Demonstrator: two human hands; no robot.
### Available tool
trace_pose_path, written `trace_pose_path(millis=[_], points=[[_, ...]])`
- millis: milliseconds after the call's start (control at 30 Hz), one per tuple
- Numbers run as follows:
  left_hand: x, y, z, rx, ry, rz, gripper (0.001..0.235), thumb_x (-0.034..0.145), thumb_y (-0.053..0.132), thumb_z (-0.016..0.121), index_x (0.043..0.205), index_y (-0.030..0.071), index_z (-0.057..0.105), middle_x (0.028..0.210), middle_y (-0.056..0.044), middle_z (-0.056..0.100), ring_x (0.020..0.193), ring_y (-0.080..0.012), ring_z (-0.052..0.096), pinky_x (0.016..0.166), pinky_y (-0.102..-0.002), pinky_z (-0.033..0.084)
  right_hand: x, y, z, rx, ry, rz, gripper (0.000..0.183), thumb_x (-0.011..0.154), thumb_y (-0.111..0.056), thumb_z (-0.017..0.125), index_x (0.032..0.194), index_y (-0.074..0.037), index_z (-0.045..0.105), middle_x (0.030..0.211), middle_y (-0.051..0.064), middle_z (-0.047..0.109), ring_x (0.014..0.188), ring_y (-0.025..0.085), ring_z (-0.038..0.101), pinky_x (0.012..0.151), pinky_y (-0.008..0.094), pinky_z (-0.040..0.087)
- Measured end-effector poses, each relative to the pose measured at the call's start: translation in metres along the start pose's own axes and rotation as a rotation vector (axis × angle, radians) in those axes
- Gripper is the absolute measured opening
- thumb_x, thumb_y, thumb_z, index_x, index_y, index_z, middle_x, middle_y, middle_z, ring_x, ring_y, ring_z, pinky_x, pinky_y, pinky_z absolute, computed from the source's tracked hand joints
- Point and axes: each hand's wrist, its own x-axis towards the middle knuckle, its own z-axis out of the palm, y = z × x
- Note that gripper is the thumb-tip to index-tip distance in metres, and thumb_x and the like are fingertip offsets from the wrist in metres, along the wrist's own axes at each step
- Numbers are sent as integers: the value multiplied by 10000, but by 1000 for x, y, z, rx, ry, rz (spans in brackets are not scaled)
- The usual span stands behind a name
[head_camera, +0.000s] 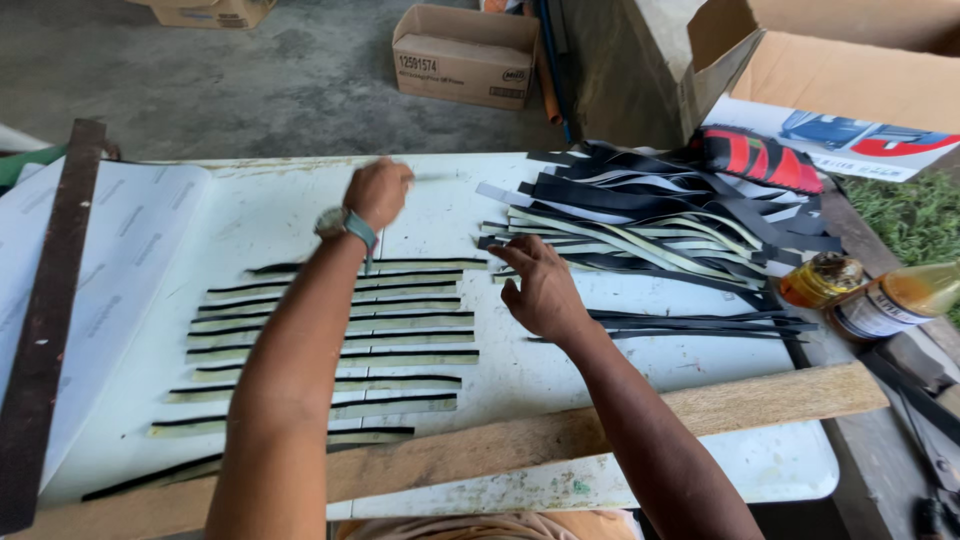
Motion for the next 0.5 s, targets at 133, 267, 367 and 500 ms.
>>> trace_pose_path(millis=[133, 267, 367, 500], points=[[15, 21, -83, 47, 89, -69, 166, 980, 219, 691, 1072, 110, 776, 1046, -158, 715, 977, -360, 666, 832, -507, 535, 10, -9, 1, 60, -13, 38, 505, 833, -46, 669, 1335, -95, 668, 1239, 169, 643, 1081, 338, 638, 960, 414, 538], [17, 51, -143, -146, 213, -41, 177, 970, 174, 710, 1101, 65, 754, 995, -134, 748, 840, -295, 706, 749, -437, 545, 18, -15, -2, 130, 21, 21, 496, 836, -65, 687, 1331, -72, 655, 1257, 186, 653, 1099, 356, 651, 962, 419, 547], [11, 60, -156, -200, 231, -87, 165, 973, 175, 722, 1081, 58, 765, 916, -132, 752, 767, -285, 710, 692, -425, 535, 24, -15, 4, 143, 6, -23, 482, 849, -69, 697, 1328, -52, 648, 1310, 193, 660, 1159, 365, 641, 992, 432, 530], [7, 47, -153, -231, 281, -18, 170, 958, 157, 743, 1062, 24, 763, 927, -147, 763, 795, -273, 728, 709, -413, 549, 37, -10, 27, 207, -238, 209, 575, 834, -29, 605, 1408, -61, 581, 1405, 200, 605, 1124, 349, 687, 1008, 400, 552]])
